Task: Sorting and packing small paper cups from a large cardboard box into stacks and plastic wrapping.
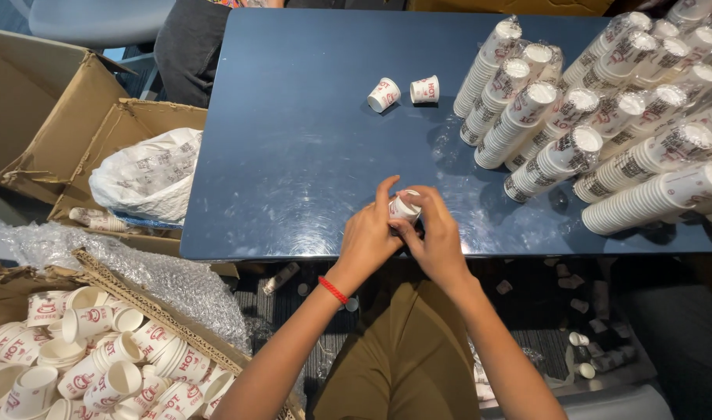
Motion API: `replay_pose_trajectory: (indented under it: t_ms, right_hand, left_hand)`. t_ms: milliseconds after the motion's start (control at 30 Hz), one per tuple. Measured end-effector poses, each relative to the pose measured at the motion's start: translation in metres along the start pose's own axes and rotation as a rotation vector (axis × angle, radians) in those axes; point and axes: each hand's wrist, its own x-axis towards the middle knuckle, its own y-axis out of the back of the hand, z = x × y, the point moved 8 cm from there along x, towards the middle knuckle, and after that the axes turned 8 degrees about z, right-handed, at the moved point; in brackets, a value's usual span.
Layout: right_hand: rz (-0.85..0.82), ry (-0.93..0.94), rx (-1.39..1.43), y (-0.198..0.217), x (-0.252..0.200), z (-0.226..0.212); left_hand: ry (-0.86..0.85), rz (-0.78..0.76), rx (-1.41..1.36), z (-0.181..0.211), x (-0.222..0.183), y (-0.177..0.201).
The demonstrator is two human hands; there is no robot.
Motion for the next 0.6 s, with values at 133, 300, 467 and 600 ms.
replay_pose_trajectory:
  t_ms: [133,300,467,600]
  right_hand:
    - [-0.014,-0.002,-0.006,-0.001,-0.007,0.006]
    - [0.061,-0.084,0.423,0.024,0.017,0.029]
    - [0.051,-0.012,-0.093,0.004,0.089,0.07]
    - [0.108,0.404,-0.617,-0.037,0.132,0.087]
  left_hand:
    - [-0.062,-0.004,-0.088,0.003,-0.003,0.014]
    - [0.16,-0.437,-0.396,-0.022,0.008,0.021]
    - [0.158,0.053,-0.199,-0.068,0.077,0.007]
    - [-0.103,0.295,0.147,-0.044,0.129,0.001]
